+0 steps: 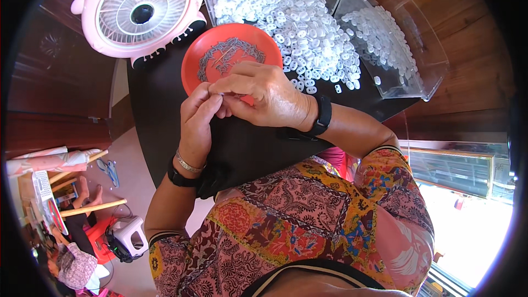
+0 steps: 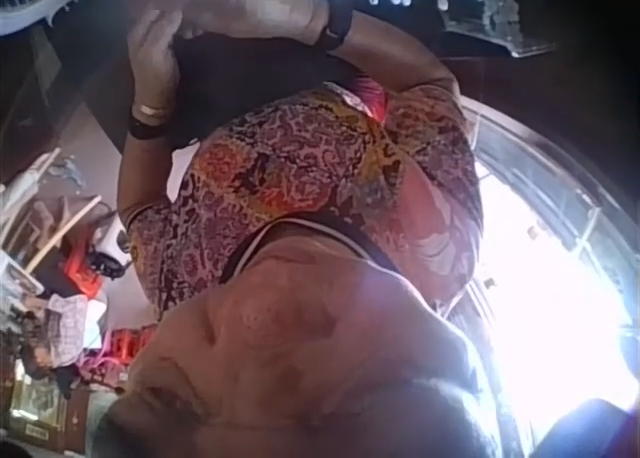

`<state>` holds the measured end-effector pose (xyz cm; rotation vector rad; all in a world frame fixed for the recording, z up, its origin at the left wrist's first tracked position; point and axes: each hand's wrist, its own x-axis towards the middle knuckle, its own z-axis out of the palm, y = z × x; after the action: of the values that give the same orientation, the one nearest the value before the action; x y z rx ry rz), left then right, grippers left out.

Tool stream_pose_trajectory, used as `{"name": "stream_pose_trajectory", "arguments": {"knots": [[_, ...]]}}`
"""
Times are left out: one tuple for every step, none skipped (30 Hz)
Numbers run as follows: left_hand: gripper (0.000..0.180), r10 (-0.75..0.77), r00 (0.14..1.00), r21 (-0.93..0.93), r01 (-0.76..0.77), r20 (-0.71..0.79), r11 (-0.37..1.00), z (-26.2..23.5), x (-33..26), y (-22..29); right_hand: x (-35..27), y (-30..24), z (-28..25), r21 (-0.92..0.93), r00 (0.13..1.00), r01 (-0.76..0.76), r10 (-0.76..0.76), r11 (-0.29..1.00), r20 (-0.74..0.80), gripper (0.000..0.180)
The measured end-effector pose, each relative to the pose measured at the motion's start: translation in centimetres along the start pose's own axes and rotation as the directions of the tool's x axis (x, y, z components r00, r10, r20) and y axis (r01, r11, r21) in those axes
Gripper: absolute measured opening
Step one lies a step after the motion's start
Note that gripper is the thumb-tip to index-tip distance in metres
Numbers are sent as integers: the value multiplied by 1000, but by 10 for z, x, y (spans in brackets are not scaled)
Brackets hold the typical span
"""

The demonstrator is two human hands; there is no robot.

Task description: Assembling small white plastic components by manually inserting metal rings into them.

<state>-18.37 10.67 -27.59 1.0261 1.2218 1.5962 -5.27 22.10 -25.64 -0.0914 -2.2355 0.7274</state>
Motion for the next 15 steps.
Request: {"name": "stream_pose_trajectory", "arguments": {"knots": [[17, -2, 1000, 1, 2, 1, 1000, 0, 0, -1, 0, 0, 0, -17, 1000, 22, -22, 1000, 19, 19], [17, -9, 1000, 3, 9, 0, 1000, 0, 1, -1, -1, 2, 0, -15, 1000, 22, -22, 1000, 19, 19], [17, -15, 1000, 6, 15, 0, 1000, 0, 1, -2, -2, 5, 0, -27, 1000, 23, -23, 999, 12, 17], [17, -16, 1000, 8, 16, -1, 1000, 1, 1, -2, -2, 7, 0, -38, 1000, 24, -23, 999, 4, 16], [16, -19, 1000, -15, 19, -9, 1000, 2, 2, -2, -2, 8, 0, -38, 1000, 24, -24, 999, 5, 16], [16, -22, 1000, -38, 21, -17, 999, 2, 2, -2, -2, 9, 0, -20, 1000, 27, -26, 999, 17, 17], [16, -22, 1000, -39, 21, -18, 999, 1, 2, -5, -1, 10, 0, -2, 999, 29, -29, 1000, 28, 19], [15, -12, 999, -60, 10, -37, 998, -2, 2, -8, 1, 12, -2, 1, 999, 30, -30, 1000, 28, 19], [15, -3, 998, -81, -2, -56, 997, -4, 2, -9, 4, 17, -6, -6, 998, 48, -48, 999, 27, 17], [15, -2, 998, -81, -2, -58, 997, -6, 3, -8, 7, 23, -9, -12, 997, 67, -66, 998, 26, 15], [15, 19, 993, -79, -29, -113, 996, -8, 3, -5, 9, 29, -11, -95, 998, 58, -60, 994, -19, 11], [15, 42, 985, -77, -55, -169, 995, -11, 3, -2, 11, 32, -14, -133, 998, -54, 51, 990, -24, 10], [15, 44, 981, -90, -63, -190, 994, -15, 4, -2, 13, 34, -17, -171, 986, -164, 161, 971, -32, 10], [15, 45, 980, -90, -63, -194, 994, -19, 4, -1, 12, 40, -18, -234, 982, -186, 189, 954, -10, 10], [16, 41, 982, -74, -56, -186, 996, -23, 3, -1, 10, 44, -16, -232, 982, -184, 187, 955, -7, 10]]}}
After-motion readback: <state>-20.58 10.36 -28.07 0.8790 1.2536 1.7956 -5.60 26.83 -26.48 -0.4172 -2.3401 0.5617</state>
